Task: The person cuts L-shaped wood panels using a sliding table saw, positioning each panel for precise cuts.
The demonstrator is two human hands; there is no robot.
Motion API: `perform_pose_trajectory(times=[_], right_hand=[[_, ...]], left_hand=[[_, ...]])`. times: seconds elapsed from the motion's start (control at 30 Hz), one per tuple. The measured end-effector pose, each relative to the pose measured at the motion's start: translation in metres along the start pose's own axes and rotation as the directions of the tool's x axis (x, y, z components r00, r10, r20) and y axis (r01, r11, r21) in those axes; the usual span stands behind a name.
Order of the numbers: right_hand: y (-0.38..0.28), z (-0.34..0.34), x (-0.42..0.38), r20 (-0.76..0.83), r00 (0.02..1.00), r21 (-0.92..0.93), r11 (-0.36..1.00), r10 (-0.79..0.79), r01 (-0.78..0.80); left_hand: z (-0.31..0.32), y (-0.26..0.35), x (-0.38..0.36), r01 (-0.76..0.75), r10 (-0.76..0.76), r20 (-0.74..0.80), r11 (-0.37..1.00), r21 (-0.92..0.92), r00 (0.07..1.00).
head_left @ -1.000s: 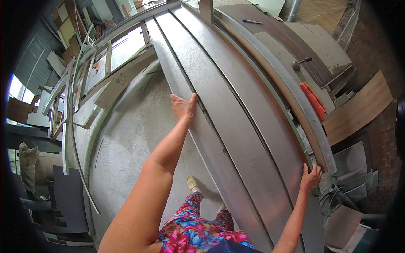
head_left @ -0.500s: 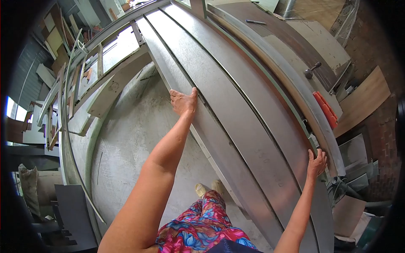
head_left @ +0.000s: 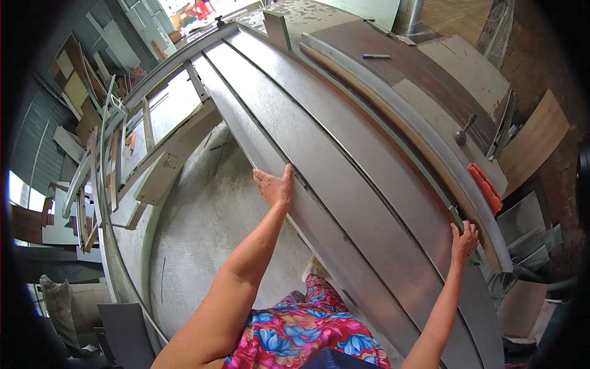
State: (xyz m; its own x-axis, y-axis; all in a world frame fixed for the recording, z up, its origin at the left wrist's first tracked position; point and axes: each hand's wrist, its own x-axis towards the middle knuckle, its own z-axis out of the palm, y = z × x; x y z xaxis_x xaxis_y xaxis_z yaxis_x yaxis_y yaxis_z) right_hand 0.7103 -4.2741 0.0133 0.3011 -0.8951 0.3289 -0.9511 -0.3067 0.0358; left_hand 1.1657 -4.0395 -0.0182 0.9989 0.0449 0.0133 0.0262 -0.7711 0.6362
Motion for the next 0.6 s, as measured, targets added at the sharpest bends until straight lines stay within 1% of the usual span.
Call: perform_pose_trajectory(times=[0.1, 0.2, 0.23, 0.27, 0.47, 0.6], right_hand=[[-0.012, 0.010, 0.013, 0.023, 1.000, -0.010, 1.000, 0.012, -0.012], [-0.019, 0.014, 0.016, 0.026, 1.000, -0.020, 1.000, 0.015, -0.014], [-0.021, 0.014, 0.017, 0.017, 1.000, -0.018, 1.000, 0.016, -0.015], [-0.019, 0.014, 0.018, 0.049, 0.998, -0.024, 0.999, 0.039, -0.038], [-0.021, 0.013, 0.017, 0.023, 0.999, 0.011, 0.999, 0.031, -0.031], [-0.019, 0.014, 0.019, 0.057, 0.998, 0.022, 0.999, 0.040, -0.041]], left_hand=[[-0.001, 0.000, 0.003, 0.025, -0.025, 0.038, 1.000, -0.009, 0.999], [-0.003, -0.001, 0.006, -0.003, 0.004, 0.058, 1.000, -0.020, 0.998], [-0.001, -0.001, 0.008, -0.008, 0.009, 0.052, 1.000, -0.021, 0.999], [0.003, -0.003, 0.005, -0.017, 0.018, 0.042, 1.000, -0.024, 0.999], [0.011, -0.009, 0.007, -0.029, 0.031, 0.032, 0.998, -0.060, 0.999], [0.007, -0.006, 0.004, -0.027, 0.030, 0.031, 0.996, -0.084, 0.999]])
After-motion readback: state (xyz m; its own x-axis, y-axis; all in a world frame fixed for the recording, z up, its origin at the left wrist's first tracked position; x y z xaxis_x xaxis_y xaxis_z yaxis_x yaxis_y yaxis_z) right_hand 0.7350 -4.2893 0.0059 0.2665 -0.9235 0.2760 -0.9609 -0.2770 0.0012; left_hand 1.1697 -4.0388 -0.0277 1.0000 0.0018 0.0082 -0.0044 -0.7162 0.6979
